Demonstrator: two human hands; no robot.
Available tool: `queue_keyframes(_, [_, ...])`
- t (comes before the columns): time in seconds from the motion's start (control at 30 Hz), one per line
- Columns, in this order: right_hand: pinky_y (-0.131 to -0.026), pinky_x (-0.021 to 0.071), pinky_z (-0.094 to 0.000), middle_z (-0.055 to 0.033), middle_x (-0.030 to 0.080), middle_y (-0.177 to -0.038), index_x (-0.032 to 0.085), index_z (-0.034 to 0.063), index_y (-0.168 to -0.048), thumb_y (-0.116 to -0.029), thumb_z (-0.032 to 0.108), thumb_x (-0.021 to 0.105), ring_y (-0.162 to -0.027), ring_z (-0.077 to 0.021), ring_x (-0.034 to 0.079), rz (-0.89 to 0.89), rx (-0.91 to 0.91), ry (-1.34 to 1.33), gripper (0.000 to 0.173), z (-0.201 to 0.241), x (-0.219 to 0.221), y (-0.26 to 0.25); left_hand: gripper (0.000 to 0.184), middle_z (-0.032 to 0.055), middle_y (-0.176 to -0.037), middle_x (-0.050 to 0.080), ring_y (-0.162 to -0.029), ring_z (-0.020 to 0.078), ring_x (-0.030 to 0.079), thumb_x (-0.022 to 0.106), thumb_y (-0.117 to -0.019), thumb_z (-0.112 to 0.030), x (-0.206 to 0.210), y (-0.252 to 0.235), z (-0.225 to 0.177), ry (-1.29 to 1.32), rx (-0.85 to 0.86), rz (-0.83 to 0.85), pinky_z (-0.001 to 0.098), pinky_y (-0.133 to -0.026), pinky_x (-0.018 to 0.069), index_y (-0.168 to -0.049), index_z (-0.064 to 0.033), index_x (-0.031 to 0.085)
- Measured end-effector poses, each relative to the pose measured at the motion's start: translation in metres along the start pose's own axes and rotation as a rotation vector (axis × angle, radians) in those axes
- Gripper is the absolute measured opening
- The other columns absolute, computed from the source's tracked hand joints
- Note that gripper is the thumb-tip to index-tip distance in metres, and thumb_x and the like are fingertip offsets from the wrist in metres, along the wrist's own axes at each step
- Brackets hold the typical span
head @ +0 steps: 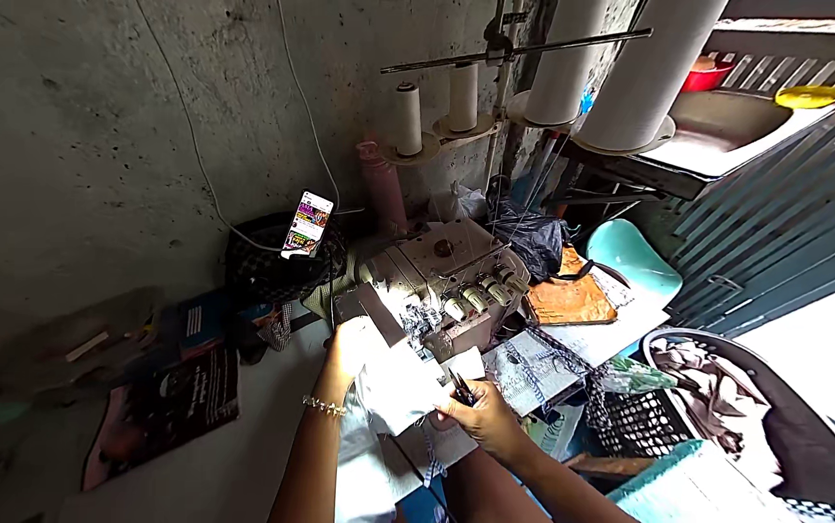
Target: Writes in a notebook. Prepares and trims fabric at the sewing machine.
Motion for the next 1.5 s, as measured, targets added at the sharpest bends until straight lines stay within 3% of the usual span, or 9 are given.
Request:
queue_keyframes(0.17, [-0.047,0.0379,-0.0107,0.009,0.07,-0.066,0.068,0.0107,-0.075,-0.0891,0.004,0.067,-0.049,0.0095,0.05,-0.001,0.019,0.009,0.015,-0.005,-0.002,0.003,0.023,0.0193,-0.116,0.066,-0.108,0.0136,0.061,0.055,-0.0993,0.004,0.004,0.003,-0.006,-0.114,-0.011,0.091,0.0277,-0.098,0.047,-0.12,0.0114,0.061])
queue_keyframes(0.33, [-0.045,0.0362,-0.0109,0.0087,0.07,-0.067,0.067,0.0119,-0.074,-0.0898,0.004,0.066,-0.047,0.0094,0.047,-0.004,0.046,-0.011,0.017,-0.012,-0.004,0.008,0.035,0.0217,-0.131,0.061,-0.121,0.0167,0.058,0.055,-0.0995,0.003,0.0,0.005,0.005,-0.039,0.006,0.086,0.0279,-0.107,0.0439,-0.134,0.0109,0.054])
queue_keyframes(0.43, [-0.046,0.0369,-0.0101,0.0099,0.071,-0.069,0.069,0.0118,-0.076,-0.0898,0.006,0.067,-0.048,0.0106,0.048,0.015,0.043,0.005,0.015,-0.017,-0.004,0.015,0.033,0.0177,-0.115,0.07,-0.111,0.0192,0.066,0.072,-0.0911,-0.012,0.001,0.009,0.001,-0.205,0.186,0.051,0.0359,-0.101,0.0504,-0.119,0.0049,0.066])
queue_keyframes(0.5, [-0.047,0.0374,-0.01,0.0114,0.07,-0.07,0.069,0.0125,-0.077,-0.0901,0.009,0.067,-0.05,0.0113,0.048,0.061,0.038,0.031,0.014,-0.021,-0.002,0.024,0.028,0.016,-0.104,0.072,-0.103,0.0227,0.068,0.071,-0.0893,-0.017,0.003,0.022,-0.006,-0.29,0.202,0.015,0.043,-0.095,0.0515,-0.109,0.0022,0.07])
queue_keyframes(0.63, [-0.049,0.038,-0.0106,0.0138,0.068,-0.07,0.066,0.0144,-0.08,-0.0923,0.016,0.067,-0.052,0.0114,0.048,0.178,0.09,0.05,0.012,-0.034,-0.002,0.051,0.019,0.0052,-0.082,0.067,-0.079,0.0152,0.063,0.066,-0.0887,-0.022,0.019,0.041,-0.009,-0.334,0.174,0.048,0.039,-0.074,0.0491,-0.092,-0.0045,0.071])
queue_keyframes(0.83, [-0.052,0.0384,-0.0104,0.0127,0.066,-0.069,0.063,0.011,-0.078,-0.0936,0.005,0.063,-0.055,0.0113,0.049,0.224,0.128,-0.01,0.016,-0.028,-0.005,0.075,0.024,0.002,-0.08,0.062,-0.076,0.0177,0.06,0.072,-0.0844,-0.031,0.037,0.047,-0.006,-0.381,0.168,0.098,0.0457,-0.073,0.0456,-0.093,-0.0087,0.069])
queue_keyframes(1.0, [-0.053,0.0366,-0.0102,0.0105,0.069,-0.073,0.064,0.0078,-0.079,-0.0993,0.009,0.056,-0.056,0.0127,0.047,0.261,0.071,0.015,0.022,-0.019,-0.009,0.065,0.028,0.0026,-0.076,0.061,-0.074,0.0192,0.059,0.075,-0.0835,-0.032,0.032,0.036,-0.002,-0.44,0.089,0.072,0.0451,-0.073,0.0459,-0.092,-0.0072,0.067])
queue_keyframes(1.2, [-0.051,0.0356,-0.0098,0.0109,0.067,-0.072,0.067,0.0081,-0.08,-0.1031,0.016,0.052,-0.054,0.0129,0.044,0.251,-0.005,0.068,0.028,-0.019,-0.015,0.046,0.03,0.0061,-0.083,0.065,-0.082,0.0199,0.062,0.076,-0.0833,-0.03,0.025,0.028,0.001,-0.4,0.05,0.0,0.0467,-0.079,0.0468,-0.096,-0.0038,0.069])
queue_keyframes(1.5, [-0.054,0.0395,-0.0113,0.007,0.062,-0.068,0.067,0.0059,-0.078,-0.1019,0.024,0.058,-0.057,0.0087,0.048,0.159,-0.111,0.163,0.031,-0.028,-0.024,0.044,0.022,-0.001,-0.076,0.061,-0.073,0.0095,0.058,0.075,-0.0827,-0.027,0.024,0.029,0.006,-0.382,0.082,-0.078,0.0355,-0.071,0.0469,-0.091,-0.008,0.067])
Point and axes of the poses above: each hand's wrist, its own y-axis away from the middle knuckle, its own x-axis out of the palm, z = x × y, the point moved 10 cm from there along -y, towards the middle knuckle
